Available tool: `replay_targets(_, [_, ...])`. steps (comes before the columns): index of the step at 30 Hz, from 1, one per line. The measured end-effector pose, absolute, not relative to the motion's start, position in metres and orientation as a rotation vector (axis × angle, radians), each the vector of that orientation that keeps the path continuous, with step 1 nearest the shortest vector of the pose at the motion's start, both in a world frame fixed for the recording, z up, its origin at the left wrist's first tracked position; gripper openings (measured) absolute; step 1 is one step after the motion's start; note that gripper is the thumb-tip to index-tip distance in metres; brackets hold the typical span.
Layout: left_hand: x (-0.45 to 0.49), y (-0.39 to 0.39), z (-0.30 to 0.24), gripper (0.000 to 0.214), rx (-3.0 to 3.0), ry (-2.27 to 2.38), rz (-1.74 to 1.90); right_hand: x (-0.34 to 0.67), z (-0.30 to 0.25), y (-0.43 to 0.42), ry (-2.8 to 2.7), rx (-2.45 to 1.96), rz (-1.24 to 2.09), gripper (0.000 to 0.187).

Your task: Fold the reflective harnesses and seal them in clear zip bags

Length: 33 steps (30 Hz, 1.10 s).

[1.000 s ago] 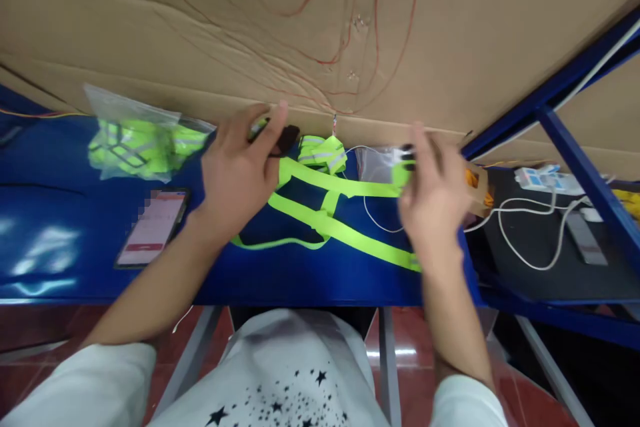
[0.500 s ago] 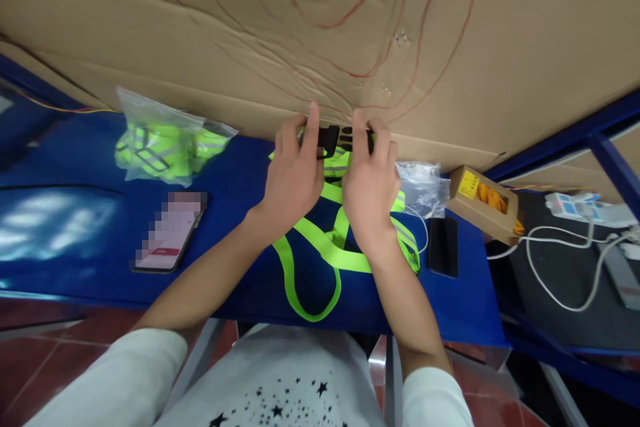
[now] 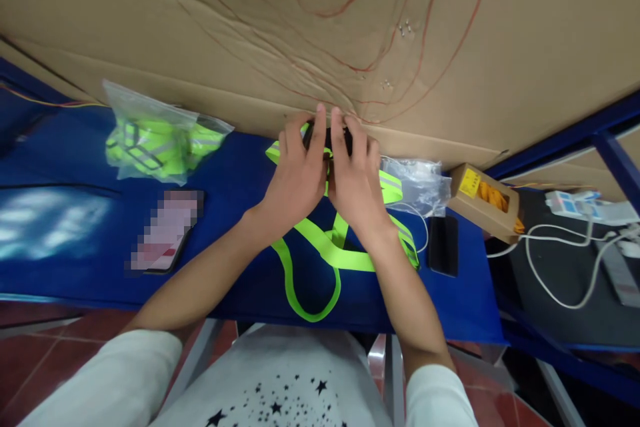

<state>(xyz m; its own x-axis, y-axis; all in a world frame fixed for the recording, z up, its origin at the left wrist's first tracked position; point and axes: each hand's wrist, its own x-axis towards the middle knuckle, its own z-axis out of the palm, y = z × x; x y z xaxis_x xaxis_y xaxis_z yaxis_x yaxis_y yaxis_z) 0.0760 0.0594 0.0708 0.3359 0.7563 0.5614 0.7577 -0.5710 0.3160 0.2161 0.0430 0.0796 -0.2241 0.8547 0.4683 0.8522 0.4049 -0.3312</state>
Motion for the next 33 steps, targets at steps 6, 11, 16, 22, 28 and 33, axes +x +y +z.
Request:
replay_targets(6, [0.073, 0.061, 0.067, 0.059, -2.704, -1.361, -1.17, 0.24, 0.089, 0.039, -2.194, -1.144, 0.252, 0.082])
replay_targets(11, [0.062, 0.067, 0.075, 0.065, -2.769, -1.285, -1.296, 0.245, 0.087, 0.042, -2.085, -1.116, 0.352, 0.09])
replay_targets(16, [0.045, 0.074, 0.096, 0.089, -2.685, -1.197, -1.684, 0.275, 0.091, 0.053, -1.955, -0.996, 0.706, 0.092])
replay_targets(22, [0.052, 0.078, 0.091, 0.079, -2.837, -0.769, -2.175, 0.283, 0.097, 0.049, -1.808, -0.964, 0.95, 0.077])
replay_targets(28, [0.052, 0.069, 0.098, 0.097, -3.184, -0.615, -2.191, 0.272, 0.101, 0.036, -1.68, -0.956, 0.97, 0.052])
replay_targets(33, [0.051, 0.07, 0.096, 0.099, -3.532, -0.675, -2.177, 0.265, 0.109, 0.027, -1.558, -0.974, 0.865, 0.041])
